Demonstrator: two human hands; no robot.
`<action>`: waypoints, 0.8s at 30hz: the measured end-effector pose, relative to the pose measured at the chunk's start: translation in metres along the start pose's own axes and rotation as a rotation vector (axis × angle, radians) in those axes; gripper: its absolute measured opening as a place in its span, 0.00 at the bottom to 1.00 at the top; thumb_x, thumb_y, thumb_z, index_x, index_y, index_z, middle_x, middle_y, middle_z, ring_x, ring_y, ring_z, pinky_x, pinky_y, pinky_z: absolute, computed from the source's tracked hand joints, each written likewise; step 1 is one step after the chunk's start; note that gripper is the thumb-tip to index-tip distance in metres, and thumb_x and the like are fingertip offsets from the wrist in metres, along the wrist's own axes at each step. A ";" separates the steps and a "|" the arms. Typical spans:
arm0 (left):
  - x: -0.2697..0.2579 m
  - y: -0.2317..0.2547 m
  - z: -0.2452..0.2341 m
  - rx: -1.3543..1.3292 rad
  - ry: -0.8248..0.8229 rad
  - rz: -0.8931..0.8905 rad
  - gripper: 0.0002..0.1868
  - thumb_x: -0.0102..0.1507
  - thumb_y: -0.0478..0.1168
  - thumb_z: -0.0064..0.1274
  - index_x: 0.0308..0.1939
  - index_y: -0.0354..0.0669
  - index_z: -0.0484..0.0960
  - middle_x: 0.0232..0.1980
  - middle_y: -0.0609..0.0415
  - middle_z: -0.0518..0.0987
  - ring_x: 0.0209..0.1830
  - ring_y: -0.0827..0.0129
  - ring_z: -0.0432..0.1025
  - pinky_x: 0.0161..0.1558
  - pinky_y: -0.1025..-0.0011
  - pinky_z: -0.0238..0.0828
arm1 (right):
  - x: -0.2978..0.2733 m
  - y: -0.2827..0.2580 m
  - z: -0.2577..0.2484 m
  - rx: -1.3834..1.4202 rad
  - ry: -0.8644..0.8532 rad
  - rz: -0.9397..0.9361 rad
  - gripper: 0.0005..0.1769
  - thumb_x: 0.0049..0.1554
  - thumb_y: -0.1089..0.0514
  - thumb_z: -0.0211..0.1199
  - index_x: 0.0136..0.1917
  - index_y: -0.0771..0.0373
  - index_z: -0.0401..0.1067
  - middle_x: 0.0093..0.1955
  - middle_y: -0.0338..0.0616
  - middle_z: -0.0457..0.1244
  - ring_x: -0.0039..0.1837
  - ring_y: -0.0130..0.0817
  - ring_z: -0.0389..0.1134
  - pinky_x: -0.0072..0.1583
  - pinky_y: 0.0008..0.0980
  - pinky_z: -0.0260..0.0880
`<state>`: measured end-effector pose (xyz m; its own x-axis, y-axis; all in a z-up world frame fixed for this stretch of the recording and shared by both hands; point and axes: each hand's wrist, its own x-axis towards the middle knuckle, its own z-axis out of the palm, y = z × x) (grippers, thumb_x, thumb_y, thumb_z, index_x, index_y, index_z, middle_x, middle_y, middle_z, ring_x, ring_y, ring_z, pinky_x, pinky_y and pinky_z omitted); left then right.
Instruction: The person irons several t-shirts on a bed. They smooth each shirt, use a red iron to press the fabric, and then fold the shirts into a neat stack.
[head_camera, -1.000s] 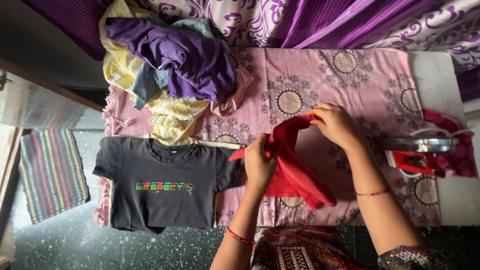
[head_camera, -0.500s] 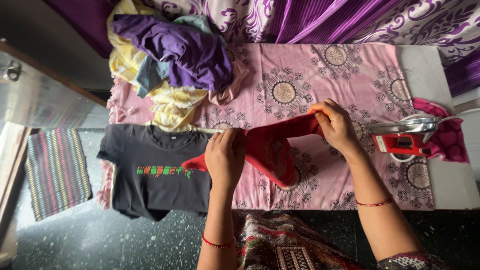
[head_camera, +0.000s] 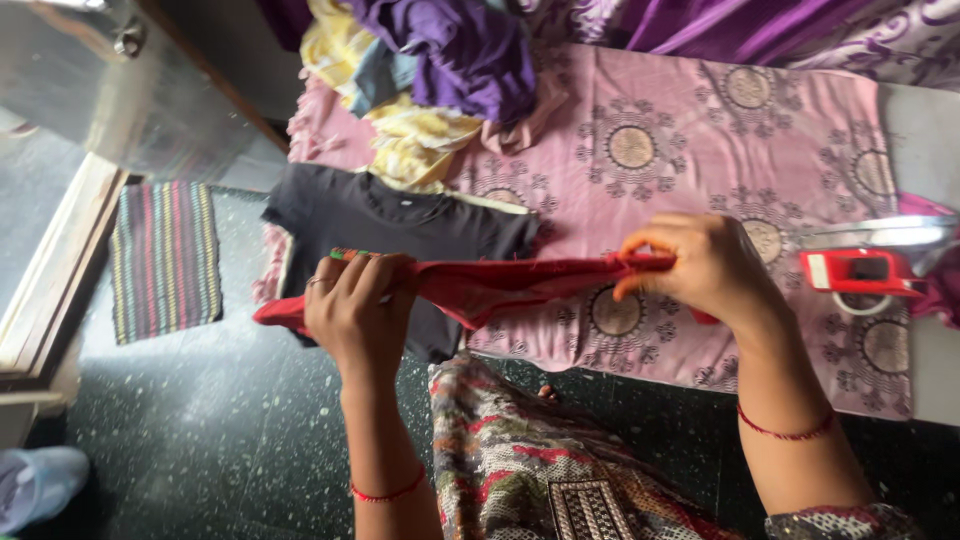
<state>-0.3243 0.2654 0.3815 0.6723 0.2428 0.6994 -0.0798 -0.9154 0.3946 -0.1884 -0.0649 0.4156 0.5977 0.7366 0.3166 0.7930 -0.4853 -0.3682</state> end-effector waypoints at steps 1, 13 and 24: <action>-0.005 -0.008 -0.009 0.015 0.011 -0.011 0.09 0.54 0.43 0.66 0.34 0.51 0.82 0.33 0.63 0.77 0.36 0.64 0.69 0.40 0.64 0.64 | 0.003 -0.008 0.003 -0.011 -0.041 -0.028 0.20 0.45 0.41 0.72 0.38 0.59 0.79 0.28 0.36 0.62 0.29 0.28 0.60 0.32 0.29 0.60; -0.040 -0.122 -0.123 0.278 0.079 -0.028 0.16 0.44 0.55 0.67 0.24 0.55 0.79 0.27 0.68 0.75 0.29 0.70 0.65 0.33 0.67 0.58 | 0.039 -0.136 0.078 0.419 -0.268 -0.092 0.17 0.57 0.47 0.67 0.38 0.64 0.74 0.31 0.42 0.63 0.32 0.34 0.67 0.36 0.34 0.66; 0.008 -0.273 0.041 0.114 -0.289 0.102 0.15 0.46 0.53 0.68 0.27 0.51 0.82 0.33 0.59 0.80 0.40 0.60 0.74 0.39 0.61 0.71 | 0.086 -0.050 0.251 0.381 -0.328 0.570 0.17 0.57 0.48 0.67 0.43 0.66 0.76 0.26 0.45 0.61 0.32 0.29 0.57 0.36 0.37 0.60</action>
<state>-0.2674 0.5040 0.2549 0.8473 0.0616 0.5276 -0.0859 -0.9643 0.2506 -0.2063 0.1406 0.2417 0.7899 0.5521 -0.2670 0.2414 -0.6801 -0.6922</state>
